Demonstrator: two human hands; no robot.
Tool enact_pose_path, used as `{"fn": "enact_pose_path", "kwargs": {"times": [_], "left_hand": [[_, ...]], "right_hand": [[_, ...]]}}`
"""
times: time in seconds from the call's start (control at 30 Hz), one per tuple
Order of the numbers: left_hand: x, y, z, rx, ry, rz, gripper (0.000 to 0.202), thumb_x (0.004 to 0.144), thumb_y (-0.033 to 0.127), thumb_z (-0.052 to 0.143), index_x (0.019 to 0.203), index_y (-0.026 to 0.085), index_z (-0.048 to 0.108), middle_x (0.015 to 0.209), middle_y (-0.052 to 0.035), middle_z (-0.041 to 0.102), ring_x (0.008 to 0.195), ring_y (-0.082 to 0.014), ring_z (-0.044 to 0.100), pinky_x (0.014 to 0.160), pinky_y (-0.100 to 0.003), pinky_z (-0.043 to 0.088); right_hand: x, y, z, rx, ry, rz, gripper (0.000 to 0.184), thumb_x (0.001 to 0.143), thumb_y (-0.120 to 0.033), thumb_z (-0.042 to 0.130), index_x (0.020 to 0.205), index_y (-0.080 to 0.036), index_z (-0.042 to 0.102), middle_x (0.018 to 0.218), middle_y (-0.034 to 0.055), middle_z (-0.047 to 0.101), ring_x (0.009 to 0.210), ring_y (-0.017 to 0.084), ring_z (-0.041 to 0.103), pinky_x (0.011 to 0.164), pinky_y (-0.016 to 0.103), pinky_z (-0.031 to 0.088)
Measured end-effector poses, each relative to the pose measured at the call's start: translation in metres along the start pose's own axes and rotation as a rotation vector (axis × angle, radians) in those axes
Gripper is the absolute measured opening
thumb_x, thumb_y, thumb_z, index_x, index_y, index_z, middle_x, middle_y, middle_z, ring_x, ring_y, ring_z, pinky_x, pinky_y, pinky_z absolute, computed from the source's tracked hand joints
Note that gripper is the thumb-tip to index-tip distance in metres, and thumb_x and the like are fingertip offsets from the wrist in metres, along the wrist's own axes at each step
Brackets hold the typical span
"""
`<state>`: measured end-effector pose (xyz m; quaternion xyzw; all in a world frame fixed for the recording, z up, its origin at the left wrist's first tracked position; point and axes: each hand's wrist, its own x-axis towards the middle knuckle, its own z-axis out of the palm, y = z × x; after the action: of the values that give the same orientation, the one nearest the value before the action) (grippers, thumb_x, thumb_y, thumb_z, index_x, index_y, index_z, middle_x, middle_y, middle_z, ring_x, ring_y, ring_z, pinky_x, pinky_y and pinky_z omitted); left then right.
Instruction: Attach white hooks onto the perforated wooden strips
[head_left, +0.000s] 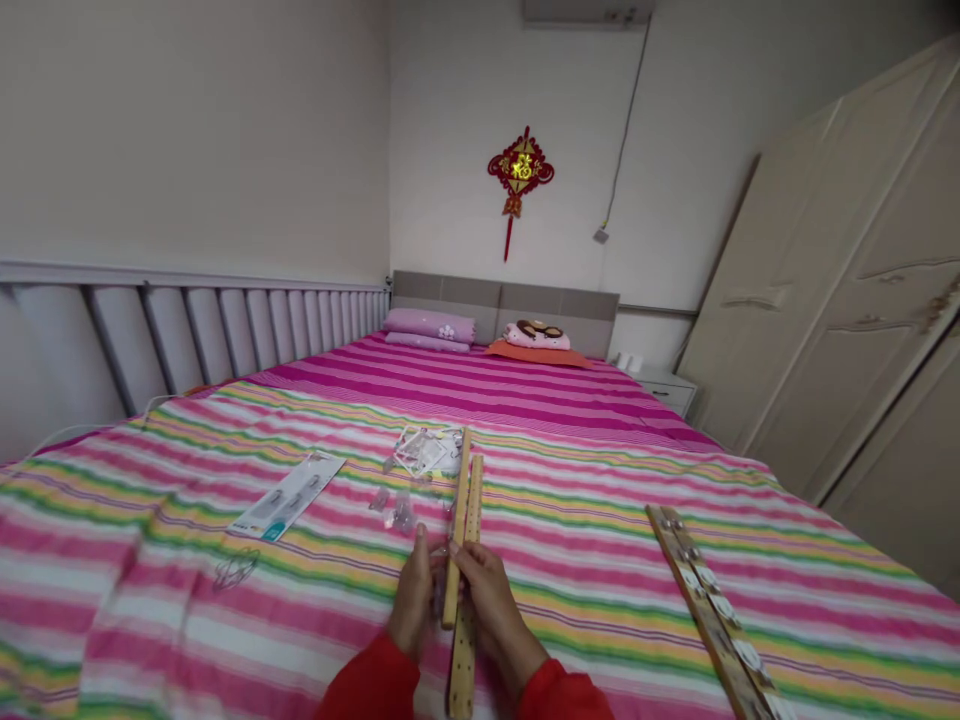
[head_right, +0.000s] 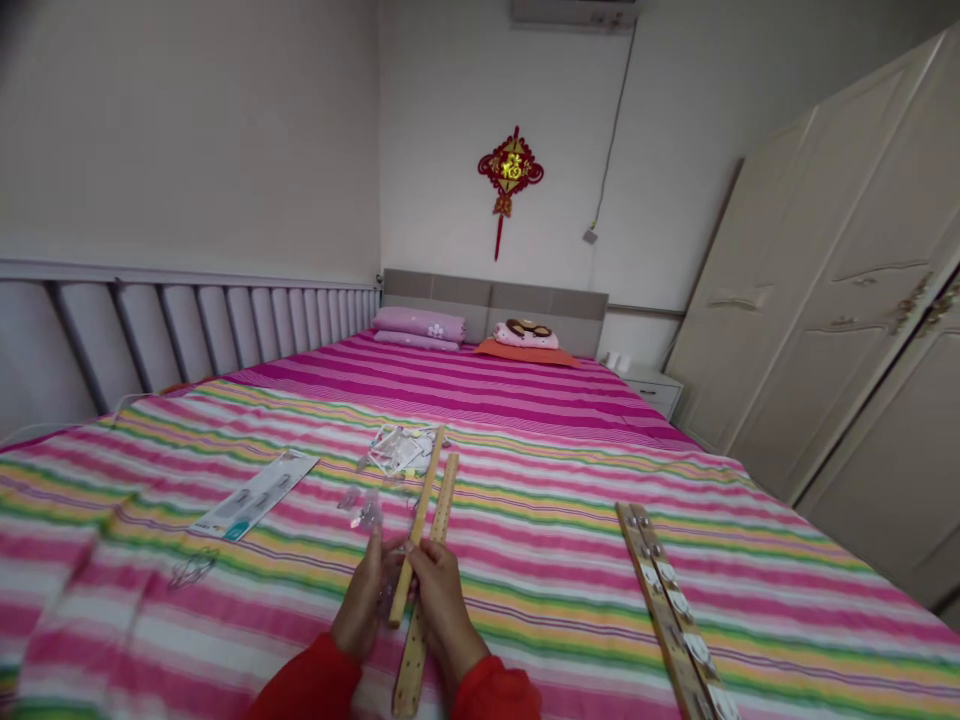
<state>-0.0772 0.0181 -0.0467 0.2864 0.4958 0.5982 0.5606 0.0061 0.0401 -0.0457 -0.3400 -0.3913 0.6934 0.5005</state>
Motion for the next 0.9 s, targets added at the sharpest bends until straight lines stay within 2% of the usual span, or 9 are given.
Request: {"fn": "enact_pose_path", "kwargs": {"times": [0.13,0.27,0.43,0.53,0.63,0.73,0.8,0.87,0.9], "left_hand": [[0.004,-0.004,0.006,0.023,0.069,0.144,0.050,0.065,0.060,0.064,0.086,0.015,0.062,0.058,0.0021,0.060,0.054,-0.0135,0.057,0.050,-0.024,0.044],[0.013,-0.010,0.003,-0.053,0.066,0.124,0.043,0.064,0.056,0.067,0.077,0.016,0.061,0.050,0.0040,0.056,0.046,-0.0114,0.053,0.044,-0.022,0.041],[0.020,-0.013,-0.004,-0.124,0.024,0.104,0.037,0.066,0.051,0.069,0.073,0.015,0.060,0.053,0.0018,0.060,0.046,-0.0115,0.056,0.047,-0.022,0.045],[0.026,-0.014,-0.009,-0.247,-0.013,-0.007,0.035,0.071,0.049,0.066,0.074,0.015,0.060,0.054,0.0020,0.059,0.048,-0.0109,0.057,0.048,-0.022,0.046],[0.040,-0.011,-0.016,-0.330,0.056,-0.118,0.037,0.077,0.049,0.060,0.081,0.013,0.062,0.055,0.0025,0.056,0.047,-0.0094,0.055,0.050,-0.022,0.046],[0.053,-0.001,-0.020,-0.217,0.151,0.030,0.044,0.079,0.054,0.054,0.087,0.012,0.064,0.063,-0.0006,0.060,0.056,-0.0115,0.059,0.059,-0.025,0.050],[0.058,0.007,-0.019,-0.046,0.167,0.213,0.047,0.079,0.057,0.051,0.093,0.014,0.065,0.086,-0.0067,0.067,0.082,-0.0168,0.064,0.077,-0.030,0.050],[0.057,0.014,-0.015,0.136,0.162,0.348,0.047,0.078,0.055,0.053,0.102,0.017,0.064,0.109,-0.0093,0.064,0.106,-0.0210,0.058,0.092,-0.034,0.045],[0.054,0.015,-0.012,0.210,0.154,0.372,0.048,0.078,0.055,0.055,0.108,0.018,0.061,0.116,-0.0096,0.062,0.110,-0.0220,0.056,0.094,-0.035,0.044]], "right_hand": [[0.009,0.001,0.003,-0.030,0.064,-0.031,0.034,0.060,-0.043,0.076,0.058,-0.017,0.054,0.042,-0.0082,0.044,0.037,0.006,0.038,0.036,0.018,0.028],[0.015,0.003,0.002,-0.037,0.063,-0.026,0.035,0.059,-0.045,0.076,0.060,-0.016,0.056,0.041,-0.0095,0.041,0.035,0.005,0.034,0.034,0.017,0.026],[0.016,0.002,-0.003,0.031,0.031,-0.006,0.034,0.060,-0.044,0.076,0.060,-0.016,0.056,0.042,-0.0079,0.045,0.036,0.005,0.036,0.037,0.017,0.028],[0.017,0.001,-0.004,0.052,0.030,-0.013,0.032,0.061,-0.043,0.074,0.063,-0.015,0.058,0.046,-0.0060,0.050,0.038,0.006,0.040,0.039,0.018,0.032],[0.019,0.001,-0.002,0.033,0.059,-0.012,0.033,0.061,-0.044,0.074,0.061,-0.016,0.055,0.045,-0.0071,0.048,0.038,0.006,0.040,0.040,0.018,0.032],[0.018,0.001,-0.002,0.005,0.084,-0.017,0.036,0.060,-0.046,0.074,0.058,-0.018,0.051,0.042,-0.0098,0.041,0.036,0.005,0.035,0.037,0.018,0.029],[0.015,0.000,-0.003,-0.003,0.076,-0.012,0.038,0.060,-0.047,0.074,0.057,-0.019,0.049,0.041,-0.0106,0.038,0.035,0.005,0.032,0.036,0.018,0.027],[0.011,0.000,-0.005,-0.010,0.057,-0.008,0.038,0.060,-0.047,0.074,0.057,-0.019,0.048,0.040,-0.0107,0.037,0.034,0.005,0.031,0.035,0.018,0.026],[0.008,0.000,-0.006,-0.011,0.050,-0.008,0.038,0.060,-0.047,0.074,0.057,-0.019,0.048,0.040,-0.0106,0.037,0.035,0.005,0.031,0.036,0.018,0.026]]}}
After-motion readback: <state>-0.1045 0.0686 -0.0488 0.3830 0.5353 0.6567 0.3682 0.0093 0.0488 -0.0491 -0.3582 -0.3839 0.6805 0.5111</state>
